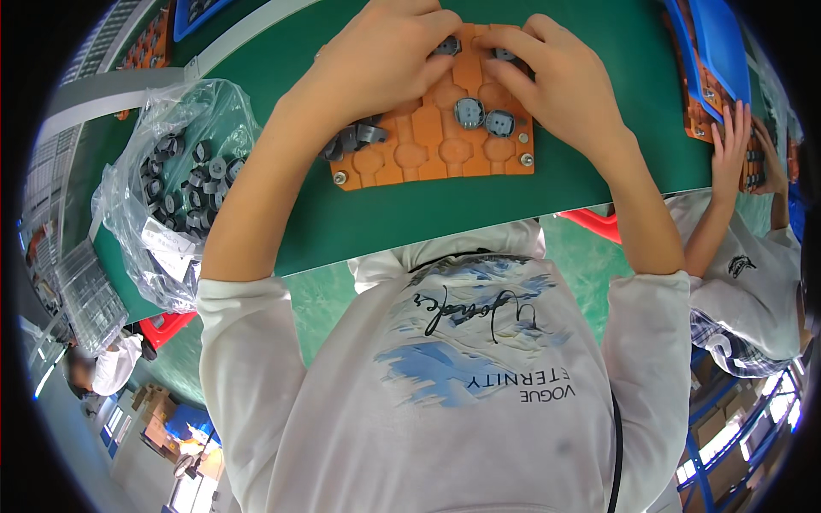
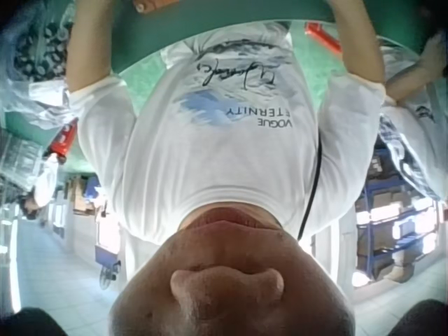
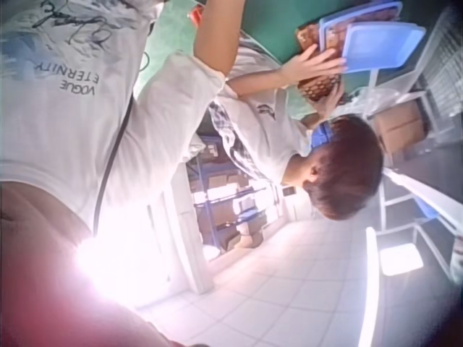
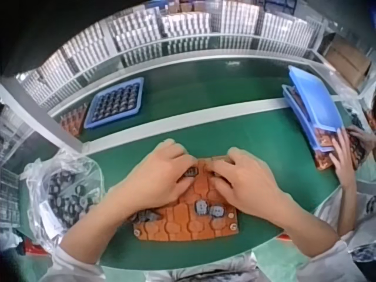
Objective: Arranging small grey electronic components into sorting trays on an assembly line.
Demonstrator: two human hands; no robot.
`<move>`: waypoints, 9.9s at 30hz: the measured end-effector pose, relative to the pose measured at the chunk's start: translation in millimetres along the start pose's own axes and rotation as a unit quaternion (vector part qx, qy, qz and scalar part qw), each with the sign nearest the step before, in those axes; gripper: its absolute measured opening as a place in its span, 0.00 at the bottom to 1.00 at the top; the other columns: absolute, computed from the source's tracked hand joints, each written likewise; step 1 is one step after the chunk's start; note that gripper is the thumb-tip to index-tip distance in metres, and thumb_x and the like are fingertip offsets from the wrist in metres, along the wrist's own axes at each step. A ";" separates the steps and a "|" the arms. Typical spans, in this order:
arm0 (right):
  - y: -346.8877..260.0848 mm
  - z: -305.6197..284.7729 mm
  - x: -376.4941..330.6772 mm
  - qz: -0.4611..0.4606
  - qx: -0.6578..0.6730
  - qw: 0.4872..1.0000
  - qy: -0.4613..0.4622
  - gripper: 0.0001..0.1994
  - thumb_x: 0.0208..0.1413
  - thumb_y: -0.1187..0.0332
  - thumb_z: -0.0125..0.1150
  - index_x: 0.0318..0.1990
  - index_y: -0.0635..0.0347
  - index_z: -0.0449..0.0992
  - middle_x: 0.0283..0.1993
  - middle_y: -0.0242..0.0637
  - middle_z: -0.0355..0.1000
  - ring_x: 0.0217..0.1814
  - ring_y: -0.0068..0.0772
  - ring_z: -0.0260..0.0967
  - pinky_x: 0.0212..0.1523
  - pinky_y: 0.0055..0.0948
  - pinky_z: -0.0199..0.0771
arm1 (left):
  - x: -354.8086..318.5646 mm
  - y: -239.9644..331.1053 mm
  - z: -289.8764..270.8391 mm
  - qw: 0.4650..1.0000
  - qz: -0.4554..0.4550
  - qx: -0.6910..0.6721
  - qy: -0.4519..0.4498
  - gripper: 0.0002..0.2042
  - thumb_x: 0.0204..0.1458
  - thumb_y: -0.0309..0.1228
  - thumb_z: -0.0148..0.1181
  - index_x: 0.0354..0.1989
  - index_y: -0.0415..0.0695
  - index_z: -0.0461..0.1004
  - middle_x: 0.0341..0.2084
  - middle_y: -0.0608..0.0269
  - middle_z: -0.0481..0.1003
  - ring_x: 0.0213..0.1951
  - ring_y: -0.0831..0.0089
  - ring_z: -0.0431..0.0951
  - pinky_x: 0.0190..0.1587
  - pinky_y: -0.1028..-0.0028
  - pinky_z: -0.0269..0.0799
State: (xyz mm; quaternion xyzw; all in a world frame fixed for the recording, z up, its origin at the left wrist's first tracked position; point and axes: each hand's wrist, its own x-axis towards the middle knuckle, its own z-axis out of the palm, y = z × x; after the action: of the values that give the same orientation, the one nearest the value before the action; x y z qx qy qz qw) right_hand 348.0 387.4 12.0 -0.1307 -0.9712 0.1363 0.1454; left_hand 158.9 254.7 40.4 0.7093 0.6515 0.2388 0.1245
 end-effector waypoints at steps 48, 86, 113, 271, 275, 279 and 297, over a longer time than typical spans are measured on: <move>-3.2 -22.8 12.5 -0.068 -0.004 0.995 0.071 0.17 0.52 0.66 0.69 0.48 0.61 0.78 0.45 0.44 0.68 0.52 0.49 0.63 0.55 0.41 0.66 | -33.4 23.9 21.3 0.994 0.088 0.063 0.034 0.14 0.43 0.33 0.72 0.38 0.44 0.80 0.36 0.59 0.74 0.46 0.58 0.73 0.51 0.61 0.71; 24.0 25.8 4.8 -0.368 0.253 0.881 0.154 0.08 0.50 0.76 0.62 0.39 0.62 0.76 0.45 0.43 0.67 0.49 0.50 0.66 0.52 0.39 0.70 | -34.3 25.4 13.6 1.000 0.008 -0.006 0.025 0.11 0.47 0.27 0.67 0.37 0.40 0.74 0.34 0.51 0.68 0.41 0.51 0.71 0.44 0.58 0.70; 41.9 69.8 -11.9 -0.343 0.296 0.844 0.287 0.08 0.50 0.71 0.70 0.38 0.59 0.83 0.50 0.35 0.76 0.58 0.44 0.68 0.60 0.42 0.65 | -31.3 30.7 9.8 0.998 0.037 0.050 0.008 0.10 0.49 0.29 0.66 0.37 0.37 0.78 0.35 0.51 0.69 0.43 0.52 0.69 0.48 0.60 0.68; -64.0 -23.9 37.7 -0.118 0.172 0.972 -0.105 0.12 0.57 0.60 0.64 0.37 0.59 0.76 0.32 0.44 0.75 0.36 0.49 0.76 0.38 0.44 0.75 | -94.9 7.3 -8.6 0.993 -0.101 0.012 0.054 0.12 0.47 0.24 0.65 0.42 0.39 0.79 0.39 0.49 0.70 0.45 0.49 0.69 0.50 0.60 0.69; -64.8 -16.3 45.6 -0.126 0.083 0.965 -0.215 0.12 0.56 0.60 0.64 0.36 0.60 0.74 0.33 0.46 0.76 0.37 0.50 0.76 0.39 0.45 0.75 | -92.5 11.5 -23.0 0.983 -0.174 -0.063 -0.002 0.15 0.48 0.23 0.66 0.46 0.39 0.79 0.40 0.49 0.70 0.45 0.50 0.69 0.50 0.60 0.69; -63.5 -6.1 46.2 -0.126 0.072 0.976 -0.160 0.13 0.55 0.60 0.64 0.35 0.61 0.73 0.33 0.46 0.76 0.38 0.52 0.75 0.39 0.47 0.74 | -99.2 10.4 -14.5 0.987 -0.149 -0.037 0.050 0.15 0.48 0.23 0.66 0.46 0.39 0.79 0.40 0.52 0.71 0.45 0.52 0.70 0.49 0.62 0.70; -24.6 -64.5 33.0 0.128 0.223 0.957 -0.136 0.15 0.58 0.61 0.65 0.38 0.68 0.74 0.22 0.37 0.70 0.23 0.33 0.69 0.26 0.30 0.68 | -59.4 20.4 -8.7 0.998 -0.053 -0.008 0.027 0.12 0.49 0.27 0.64 0.41 0.38 0.76 0.38 0.49 0.71 0.46 0.48 0.71 0.52 0.59 0.68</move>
State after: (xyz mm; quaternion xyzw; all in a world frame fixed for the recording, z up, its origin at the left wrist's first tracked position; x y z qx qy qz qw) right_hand 332.8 388.8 87.0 -0.1986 -0.9019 0.3832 0.0190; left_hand 170.0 192.6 47.3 0.6660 0.6893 0.2564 0.1248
